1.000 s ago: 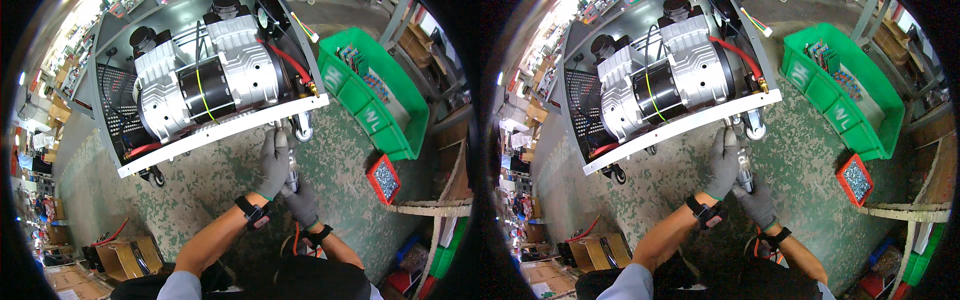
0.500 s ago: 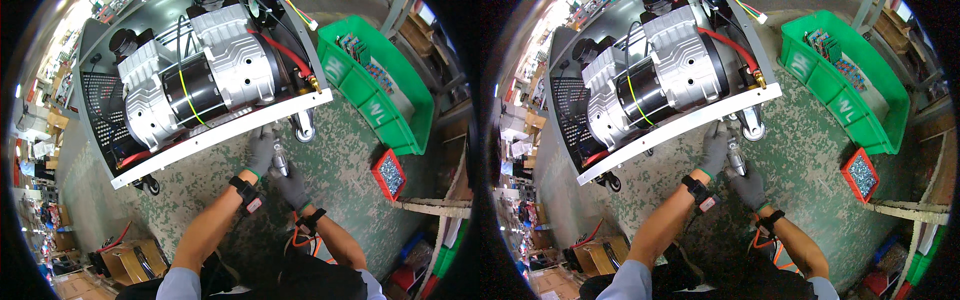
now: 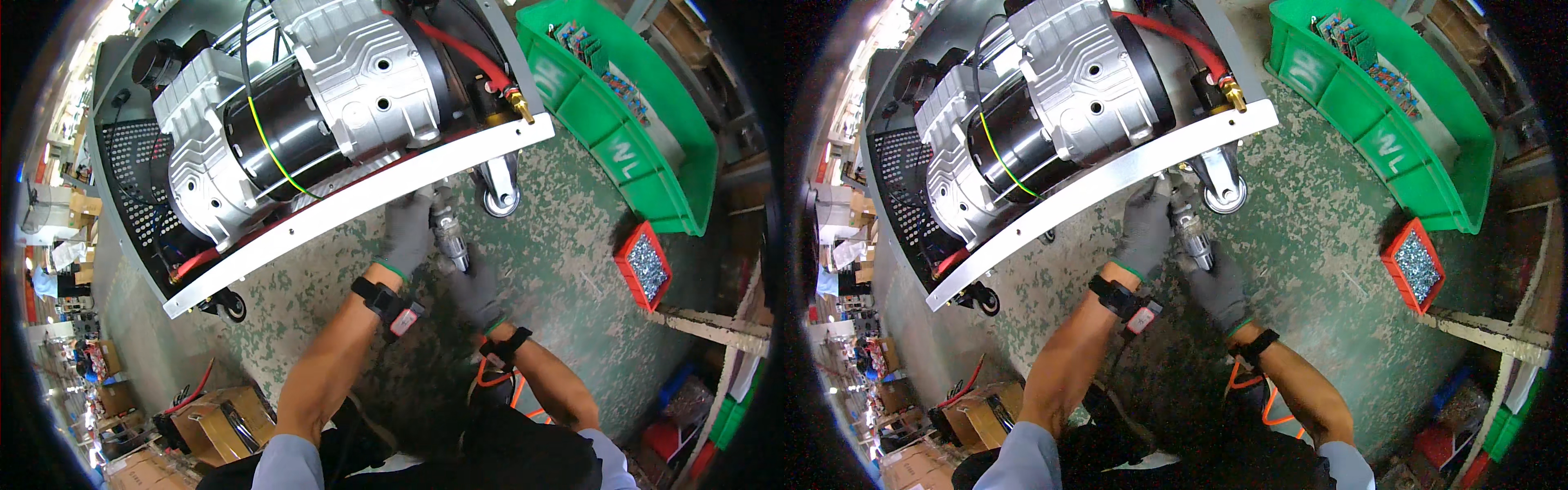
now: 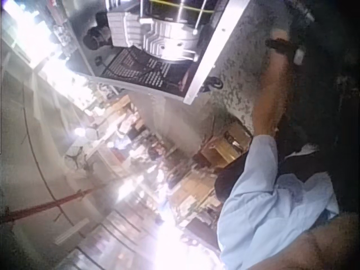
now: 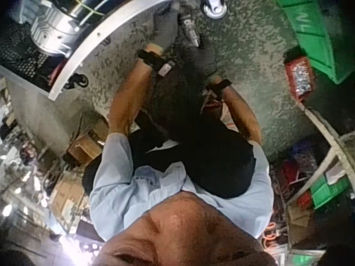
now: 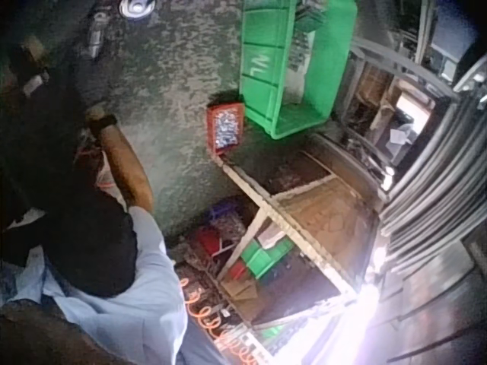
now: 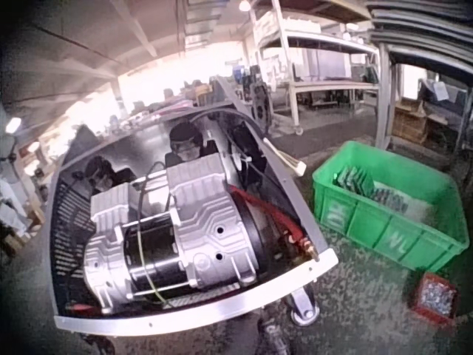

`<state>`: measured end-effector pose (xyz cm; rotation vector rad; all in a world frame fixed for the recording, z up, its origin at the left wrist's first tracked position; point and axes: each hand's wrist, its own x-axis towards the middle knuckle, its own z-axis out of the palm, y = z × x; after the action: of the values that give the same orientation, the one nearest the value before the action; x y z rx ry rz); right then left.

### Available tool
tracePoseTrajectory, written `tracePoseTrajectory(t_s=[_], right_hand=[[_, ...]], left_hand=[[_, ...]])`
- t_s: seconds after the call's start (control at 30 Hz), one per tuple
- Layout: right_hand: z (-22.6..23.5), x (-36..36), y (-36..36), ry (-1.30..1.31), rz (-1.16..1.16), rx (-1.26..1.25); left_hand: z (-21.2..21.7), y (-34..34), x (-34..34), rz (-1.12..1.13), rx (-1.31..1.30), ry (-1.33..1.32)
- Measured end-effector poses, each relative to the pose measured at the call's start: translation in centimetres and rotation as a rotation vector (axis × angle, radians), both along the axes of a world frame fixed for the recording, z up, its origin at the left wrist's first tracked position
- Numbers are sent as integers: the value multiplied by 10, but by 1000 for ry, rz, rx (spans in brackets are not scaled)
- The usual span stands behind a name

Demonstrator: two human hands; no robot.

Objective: Assembling and inspecting a dual-cylinder compressor unit on a warehouse floor.

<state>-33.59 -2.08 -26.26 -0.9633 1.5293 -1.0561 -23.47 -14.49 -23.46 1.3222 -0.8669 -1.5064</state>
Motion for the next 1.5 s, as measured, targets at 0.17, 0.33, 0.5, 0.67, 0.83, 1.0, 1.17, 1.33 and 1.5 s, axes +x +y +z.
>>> tracePoseTrajectory(t_s=[0.17, 0.33, 0.5, 0.67, 0.83, 1.0, 1.17, 1.33, 1.5], right_hand=[[9, -2, -4, -50, 11, -14], [-3, 6, -3, -84, -16, -23], [-13, 8, -4, -45, -74, -29], [-16, 13, -6, -5, -59, -127], [0, 5, -6, 55, -34, -43], [-3, 4, -6, -2, -69, -61], [-14, 6, -4, -15, -5, -61], [0, -23, 23, 267, 213, 116], [112, -40, -7, 654, 772, 52]], left_hand=[[0, 0, 10, -85, 12, 62], [6, -2, 8, -79, -60, 2], [17, -2, -2, -36, -34, 42], [-4, -7, 12, -17, -52, 35], [17, -1, -1, -61, 1, 142], [29, 2, -6, -44, 44, 130], [25, 1, -1, -57, -70, 80], [18, 29, 17, -71, 136, -66], [-14, 92, 88, -49, 306, 356]])
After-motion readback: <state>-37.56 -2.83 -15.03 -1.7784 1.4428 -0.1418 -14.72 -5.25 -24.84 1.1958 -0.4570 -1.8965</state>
